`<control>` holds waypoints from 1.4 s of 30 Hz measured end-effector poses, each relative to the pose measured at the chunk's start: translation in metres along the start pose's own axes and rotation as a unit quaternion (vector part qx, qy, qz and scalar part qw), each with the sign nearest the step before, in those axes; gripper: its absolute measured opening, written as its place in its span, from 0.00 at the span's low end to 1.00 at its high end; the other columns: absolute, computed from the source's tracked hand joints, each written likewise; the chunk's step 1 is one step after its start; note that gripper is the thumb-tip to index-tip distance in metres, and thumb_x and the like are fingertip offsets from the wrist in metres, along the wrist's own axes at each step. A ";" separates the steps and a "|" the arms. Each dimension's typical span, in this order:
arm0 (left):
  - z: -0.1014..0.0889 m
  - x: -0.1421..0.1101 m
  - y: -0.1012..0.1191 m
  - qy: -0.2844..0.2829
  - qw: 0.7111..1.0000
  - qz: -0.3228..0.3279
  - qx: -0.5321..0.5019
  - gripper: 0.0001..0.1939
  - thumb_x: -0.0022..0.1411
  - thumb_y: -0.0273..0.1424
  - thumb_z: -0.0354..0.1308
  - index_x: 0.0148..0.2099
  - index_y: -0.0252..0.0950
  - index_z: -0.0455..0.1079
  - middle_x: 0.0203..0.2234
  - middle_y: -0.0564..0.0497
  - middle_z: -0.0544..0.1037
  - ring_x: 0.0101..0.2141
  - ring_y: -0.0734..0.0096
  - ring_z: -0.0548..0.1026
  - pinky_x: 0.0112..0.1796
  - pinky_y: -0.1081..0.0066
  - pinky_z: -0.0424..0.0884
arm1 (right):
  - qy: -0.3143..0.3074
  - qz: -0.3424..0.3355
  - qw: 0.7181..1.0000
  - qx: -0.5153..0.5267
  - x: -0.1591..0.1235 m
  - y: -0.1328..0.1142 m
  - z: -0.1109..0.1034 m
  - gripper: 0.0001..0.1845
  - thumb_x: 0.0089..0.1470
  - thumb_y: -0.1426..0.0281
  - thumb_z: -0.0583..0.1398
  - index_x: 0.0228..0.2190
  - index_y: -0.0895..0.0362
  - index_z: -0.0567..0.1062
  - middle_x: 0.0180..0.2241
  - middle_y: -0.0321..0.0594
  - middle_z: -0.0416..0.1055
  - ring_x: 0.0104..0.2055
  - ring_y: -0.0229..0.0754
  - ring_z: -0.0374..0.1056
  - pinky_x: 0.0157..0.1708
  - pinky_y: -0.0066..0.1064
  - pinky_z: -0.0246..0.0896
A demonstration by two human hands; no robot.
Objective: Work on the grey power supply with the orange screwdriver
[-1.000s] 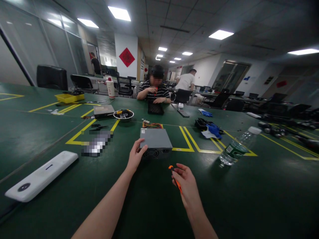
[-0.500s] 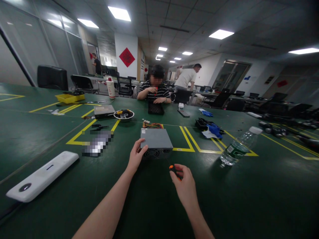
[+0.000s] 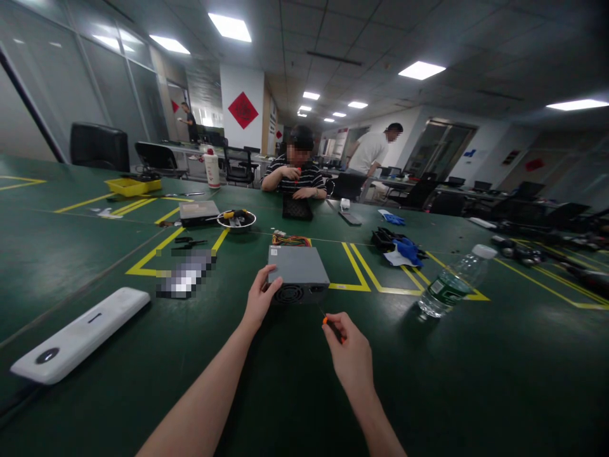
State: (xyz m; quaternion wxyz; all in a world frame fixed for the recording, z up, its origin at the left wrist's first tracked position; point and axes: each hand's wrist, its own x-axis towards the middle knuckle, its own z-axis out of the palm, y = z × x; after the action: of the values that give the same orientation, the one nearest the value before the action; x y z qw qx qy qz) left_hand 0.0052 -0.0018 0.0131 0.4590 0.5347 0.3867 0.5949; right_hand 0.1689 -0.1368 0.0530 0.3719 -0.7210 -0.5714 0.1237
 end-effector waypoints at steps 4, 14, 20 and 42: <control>0.000 -0.001 0.000 0.002 1.000 0.000 0.001 0.22 0.51 0.40 0.56 0.49 0.42 0.64 0.50 0.49 0.68 0.49 0.64 0.66 0.47 0.66 0.61 | 0.022 -0.074 0.982 -0.174 -0.007 -0.015 0.000 0.13 0.54 0.73 0.48 0.37 0.56 0.71 0.33 0.43 0.69 0.37 0.46 0.66 0.37 0.41 0.58; 0.000 0.000 0.001 0.003 1.000 -0.011 0.001 0.22 0.51 0.41 0.56 0.49 0.43 0.64 0.51 0.48 0.67 0.50 0.62 0.66 0.48 0.64 0.60 | -0.058 0.070 0.977 0.192 -0.008 0.002 0.006 0.23 0.54 0.65 0.49 0.52 0.53 0.57 0.39 0.41 0.68 0.34 0.43 0.70 0.27 0.32 0.67; 0.000 -0.001 0.002 -0.005 1.000 -0.009 0.009 0.23 0.52 0.41 0.56 0.50 0.42 0.63 0.51 0.48 0.67 0.50 0.63 0.65 0.48 0.65 0.59 | 0.051 -0.007 0.999 -0.010 -0.010 -0.003 -0.001 0.19 0.51 0.69 0.52 0.47 0.51 0.66 0.43 0.42 0.69 0.42 0.48 0.68 0.40 0.42 0.63; 0.002 -0.001 0.004 -0.008 1.000 -0.011 -0.017 0.23 0.51 0.40 0.57 0.50 0.42 0.63 0.51 0.48 0.67 0.51 0.62 0.65 0.49 0.65 0.59 | 0.054 0.073 0.988 0.123 -0.001 0.008 -0.001 0.18 0.51 0.60 0.53 0.42 0.54 0.67 0.40 0.43 0.66 0.33 0.42 0.69 0.28 0.33 0.66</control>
State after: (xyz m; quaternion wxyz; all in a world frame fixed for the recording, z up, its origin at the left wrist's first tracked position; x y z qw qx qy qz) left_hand 0.0065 -0.0045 0.0171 0.4775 0.5277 0.3784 0.5919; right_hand 0.1751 -0.1389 0.0477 0.4775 -0.7152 -0.4773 0.1807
